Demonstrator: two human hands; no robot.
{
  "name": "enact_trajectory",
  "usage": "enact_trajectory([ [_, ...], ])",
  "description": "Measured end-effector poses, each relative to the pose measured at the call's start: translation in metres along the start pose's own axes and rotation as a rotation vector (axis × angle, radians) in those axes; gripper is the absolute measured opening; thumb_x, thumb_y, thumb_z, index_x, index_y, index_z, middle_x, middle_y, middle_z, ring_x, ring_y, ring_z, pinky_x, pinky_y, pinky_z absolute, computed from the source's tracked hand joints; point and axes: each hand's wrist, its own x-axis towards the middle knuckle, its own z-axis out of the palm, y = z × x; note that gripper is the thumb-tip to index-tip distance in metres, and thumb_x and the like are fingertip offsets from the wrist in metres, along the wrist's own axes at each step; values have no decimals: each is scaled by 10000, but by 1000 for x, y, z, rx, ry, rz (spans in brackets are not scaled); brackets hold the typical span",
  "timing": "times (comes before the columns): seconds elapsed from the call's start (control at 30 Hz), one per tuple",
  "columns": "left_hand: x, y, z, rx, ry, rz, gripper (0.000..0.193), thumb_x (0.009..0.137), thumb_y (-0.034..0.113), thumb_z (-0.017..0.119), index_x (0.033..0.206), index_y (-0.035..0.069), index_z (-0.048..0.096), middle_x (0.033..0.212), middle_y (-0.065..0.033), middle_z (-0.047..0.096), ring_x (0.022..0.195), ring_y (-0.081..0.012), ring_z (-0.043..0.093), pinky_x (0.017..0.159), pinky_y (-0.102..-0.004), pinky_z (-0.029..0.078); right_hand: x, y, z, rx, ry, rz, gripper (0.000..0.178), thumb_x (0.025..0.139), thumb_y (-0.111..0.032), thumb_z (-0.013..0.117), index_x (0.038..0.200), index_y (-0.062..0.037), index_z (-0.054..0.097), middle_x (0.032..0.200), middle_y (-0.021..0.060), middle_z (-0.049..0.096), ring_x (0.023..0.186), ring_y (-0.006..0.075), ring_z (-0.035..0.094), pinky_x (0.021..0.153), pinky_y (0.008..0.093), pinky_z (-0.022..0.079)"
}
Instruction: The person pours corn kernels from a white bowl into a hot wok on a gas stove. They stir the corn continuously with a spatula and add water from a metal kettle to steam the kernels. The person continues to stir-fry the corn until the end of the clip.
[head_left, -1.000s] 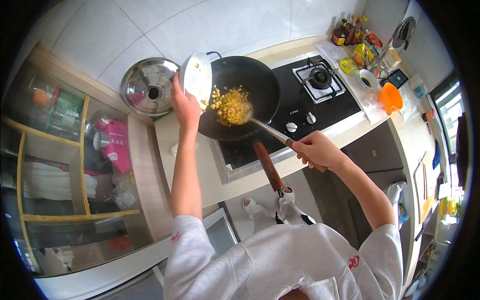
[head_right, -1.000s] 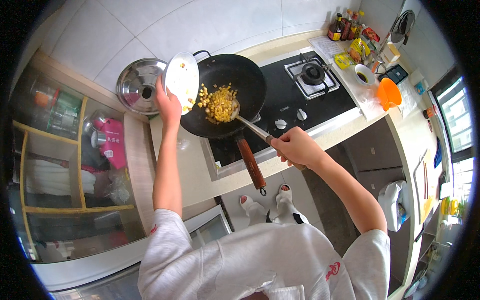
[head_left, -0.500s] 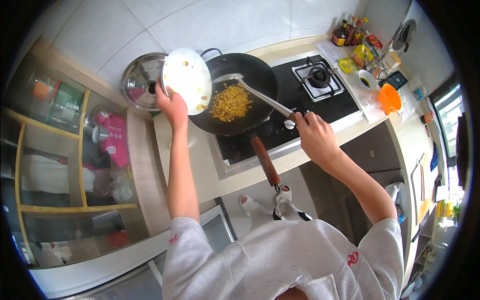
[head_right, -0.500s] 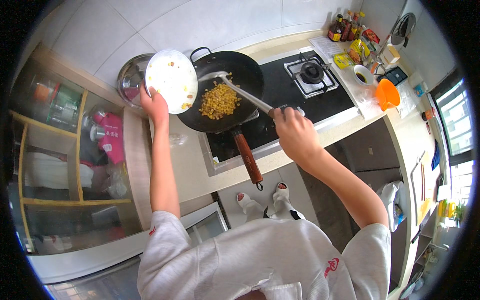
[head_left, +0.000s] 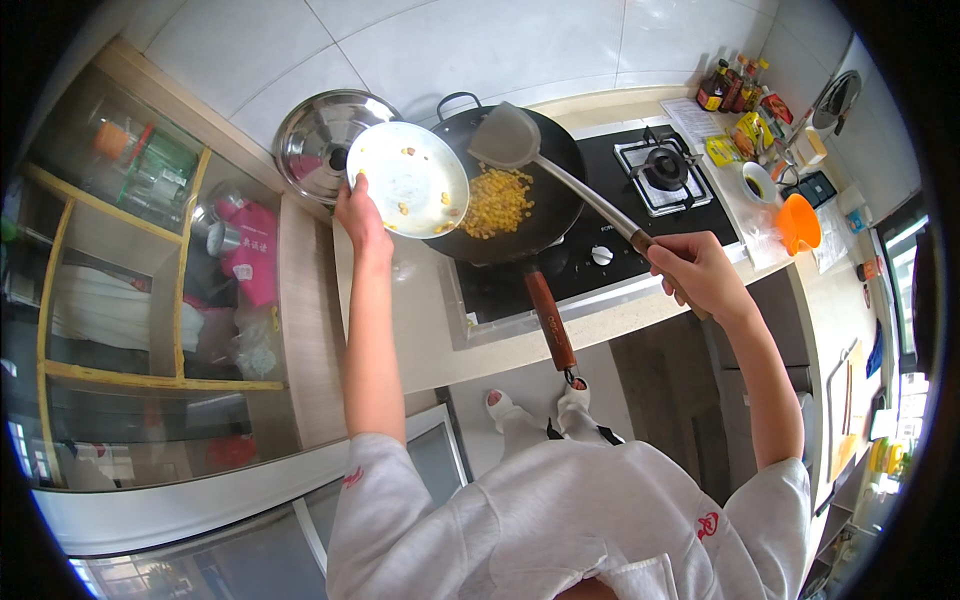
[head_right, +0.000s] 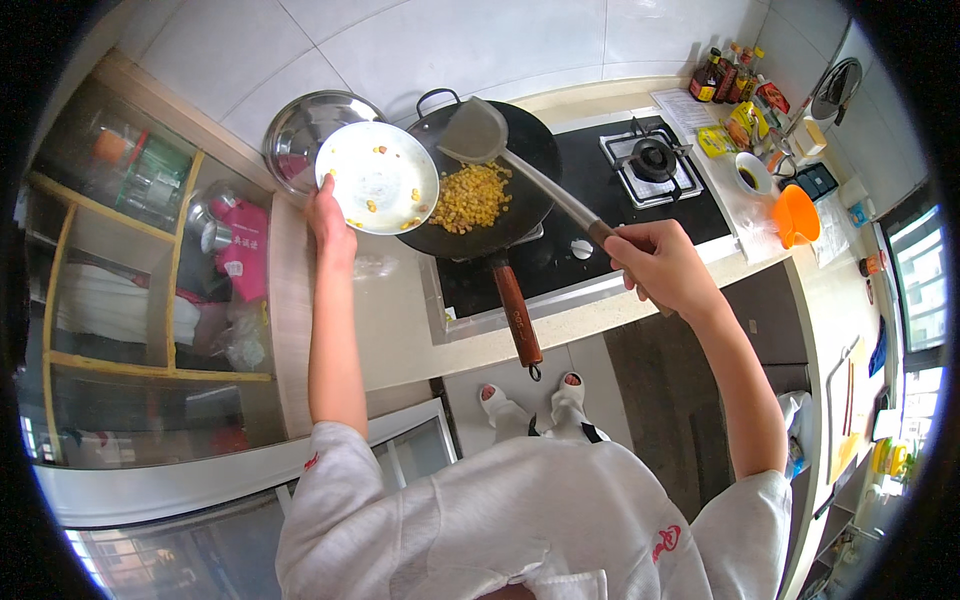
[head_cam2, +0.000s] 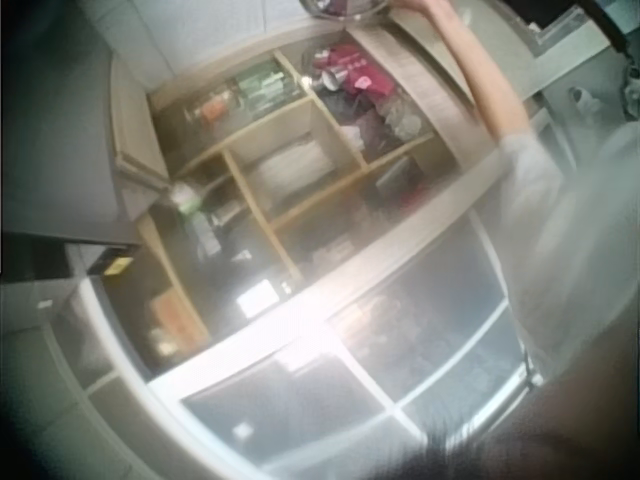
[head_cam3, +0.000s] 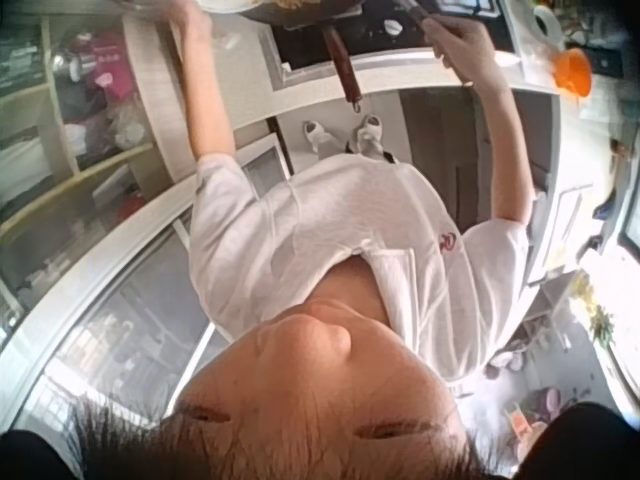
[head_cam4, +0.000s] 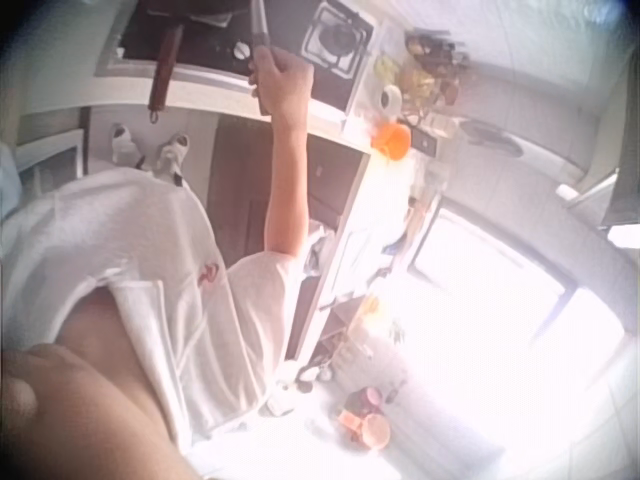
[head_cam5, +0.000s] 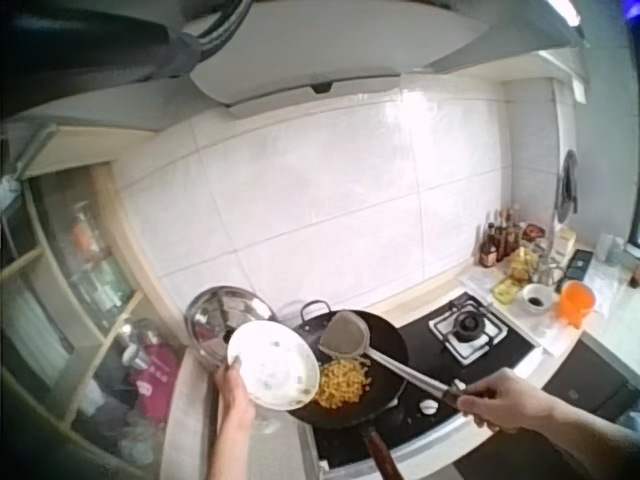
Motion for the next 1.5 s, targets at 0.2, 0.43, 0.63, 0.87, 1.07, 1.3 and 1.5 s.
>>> enact_trajectory([
  [0.2, 19, -14, 6, -9, -62, 4, 346, 925, 214, 496, 1171, -28, 528, 1160, -121, 566, 1009, -204, 573, 856, -321, 448, 4, -22, 23, -269, 99, -252, 162, 824, -122, 614, 888, 22, 649, 509, 84, 510, 460, 136, 513, 479, 293, 400],
  [0.43, 17, -12, 17, 59, -133, 82, 389, 920, 275, 523, 1169, -23, 535, 1172, -109, 561, 1030, -184, 554, 871, -306, 433, 5, -23, 54, -760, 268, -596, 205, 830, -85, 567, 1004, 22, 582, 749, 163, 566, 656, 312, 607, 582, 379, 497],
  [0.63, 25, -15, 13, -23, -213, 47, 389, 929, 284, 516, 1175, -18, 533, 1154, -98, 579, 1027, -180, 568, 864, -303, 442, 5, -17, 65, -1132, 310, -859, 507, 655, -26, 584, 1122, 147, 492, 814, 102, 500, 735, 189, 554, 586, 272, 512],
  [0.87, 49, -12, -2, -64, -167, 18, 402, 934, 300, 514, 1181, -18, 517, 1150, -114, 580, 1021, -202, 584, 857, -322, 465, -19, -8, 47, -1174, 262, -939, 485, 660, -55, 586, 1107, 121, 520, 813, 96, 499, 739, 184, 549, 599, 259, 505],
  [1.07, 51, 2, -5, -50, -234, -16, 455, 935, 322, 511, 1227, -27, 493, 1196, -123, 561, 1069, -211, 563, 886, -318, 456, -6, -13, 44, -1181, 350, -945, 481, 666, -65, 587, 1114, 99, 527, 831, 88, 499, 716, 169, 542, 583, 254, 495],
  [1.3, 51, 8, -2, 22, -333, -4, 454, 935, 320, 510, 1231, -25, 501, 1203, -117, 559, 1087, -203, 551, 903, -314, 441, 14, -29, 50, -1234, 422, -1026, 489, 649, -61, 586, 1100, 119, 534, 787, 65, 463, 704, 150, 518, 570, 228, 480],
  [1.5, 50, 12, -3, 103, -343, 61, 472, 927, 336, 523, 1204, -46, 507, 1186, -127, 568, 1070, -207, 558, 904, -333, 437, 7, -26, 31, -1263, 392, -1127, 458, 646, -71, 599, 1063, 115, 559, 759, 48, 438, 682, 137, 497, 562, 226, 460],
])
